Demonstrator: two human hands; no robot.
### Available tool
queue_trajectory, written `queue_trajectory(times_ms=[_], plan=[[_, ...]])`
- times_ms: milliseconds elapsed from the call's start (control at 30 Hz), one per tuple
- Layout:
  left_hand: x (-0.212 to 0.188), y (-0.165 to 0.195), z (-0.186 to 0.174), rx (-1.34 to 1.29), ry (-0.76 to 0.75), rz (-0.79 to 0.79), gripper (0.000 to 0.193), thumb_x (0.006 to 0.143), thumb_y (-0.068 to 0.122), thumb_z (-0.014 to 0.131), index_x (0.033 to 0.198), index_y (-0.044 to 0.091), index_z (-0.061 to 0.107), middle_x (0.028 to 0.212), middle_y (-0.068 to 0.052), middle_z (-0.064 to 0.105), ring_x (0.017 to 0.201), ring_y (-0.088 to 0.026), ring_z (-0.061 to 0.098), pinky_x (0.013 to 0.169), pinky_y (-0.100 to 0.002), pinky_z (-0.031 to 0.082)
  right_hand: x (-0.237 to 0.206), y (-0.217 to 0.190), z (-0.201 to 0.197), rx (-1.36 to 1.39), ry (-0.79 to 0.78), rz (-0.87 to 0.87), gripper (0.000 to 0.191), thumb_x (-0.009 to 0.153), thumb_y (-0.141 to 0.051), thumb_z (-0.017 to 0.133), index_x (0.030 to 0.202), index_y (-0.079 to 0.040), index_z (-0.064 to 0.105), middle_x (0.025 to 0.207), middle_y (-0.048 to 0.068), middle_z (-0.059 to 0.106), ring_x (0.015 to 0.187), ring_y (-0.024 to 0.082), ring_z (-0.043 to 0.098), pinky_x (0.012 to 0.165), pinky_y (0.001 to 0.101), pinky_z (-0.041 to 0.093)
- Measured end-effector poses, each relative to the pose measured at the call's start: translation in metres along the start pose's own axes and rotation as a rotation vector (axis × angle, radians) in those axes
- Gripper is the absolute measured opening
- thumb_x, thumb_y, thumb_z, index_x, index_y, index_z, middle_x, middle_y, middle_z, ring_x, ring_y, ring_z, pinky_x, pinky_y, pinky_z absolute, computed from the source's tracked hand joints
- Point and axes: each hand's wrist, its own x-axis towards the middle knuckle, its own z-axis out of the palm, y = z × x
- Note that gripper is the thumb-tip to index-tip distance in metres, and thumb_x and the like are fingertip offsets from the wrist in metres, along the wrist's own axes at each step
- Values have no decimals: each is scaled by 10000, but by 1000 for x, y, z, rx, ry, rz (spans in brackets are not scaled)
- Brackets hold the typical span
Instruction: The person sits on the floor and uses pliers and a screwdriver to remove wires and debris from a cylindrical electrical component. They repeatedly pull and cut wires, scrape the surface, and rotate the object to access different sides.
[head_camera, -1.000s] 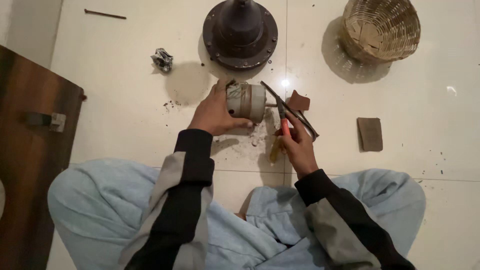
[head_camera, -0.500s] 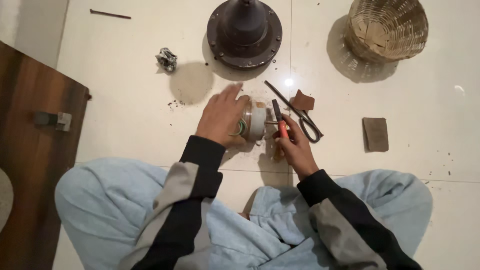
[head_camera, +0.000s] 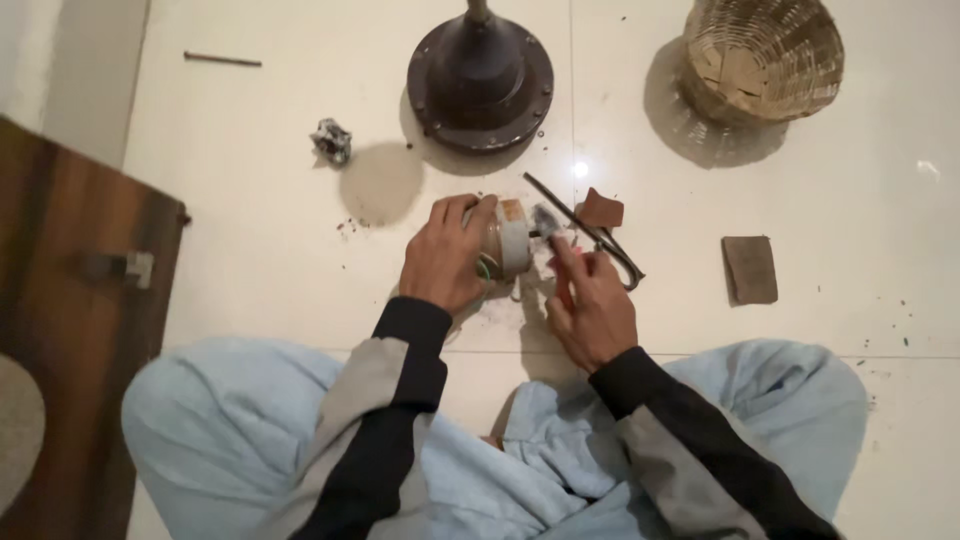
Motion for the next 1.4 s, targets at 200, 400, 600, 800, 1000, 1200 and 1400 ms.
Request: queue_trajectory(times_ms=[200,400,600,800,1000,1200,1400], plan=[[0,2,0,-83,-24,-62,937,497,137,945,1352,124,563,1290,-116,579,1239,-330,525,906,-454,521,-2,22,10,-131,54,-42,866,738,-141,761,1541,-185,440,1118,225,567,1017,421,580,798,478,515],[-3,1,12,32,100,-19,954,514,26,859,1407,79,528,1337,-150,561,1295,-352,498,1066,-438,447,3,62,26,398,92,-114,721,888,-88,653,1575,-145,440,1296,182,642,1112,290,655,940,420,529],[-1,-16,-9,201,11,93,900,655,35,828,1489,60,491,1456,-174,517,1369,-350,469,1090,-443,435,10,75,37,890,-124,479,738,854,-94,615,1577,-161,483,1036,146,651,788,248,536,699,402,451],[-7,-14,-13,-63,-96,98,1078,390,417,1005,1309,99,541,1345,-243,527,1227,-425,497,1016,-521,436,7,52,24,503,-22,252,717,848,-105,669,1541,-156,492,1034,121,666,880,193,631,820,328,542],[-1,-9,-4,-77,-395,-191,1086,537,467,954,1457,182,452,1260,-120,610,1149,-347,604,919,-475,515,-7,24,3,180,170,16,732,837,-135,693,1533,-161,468,1132,141,660,890,277,647,802,385,553],[4,-9,-8,-69,-364,-139,1102,498,432,953,1454,196,458,1246,-116,617,1149,-350,603,891,-485,523,-7,23,3,-107,7,-151,799,809,-144,746,1544,-203,440,1096,192,577,973,383,601,764,464,527],[3,-11,-7,-92,-371,-140,1101,506,382,956,1462,208,439,1335,-91,583,1236,-323,554,953,-487,499,-11,64,25,-61,42,-123,803,823,-140,732,1569,-221,446,1102,182,606,967,363,620,786,438,536]])
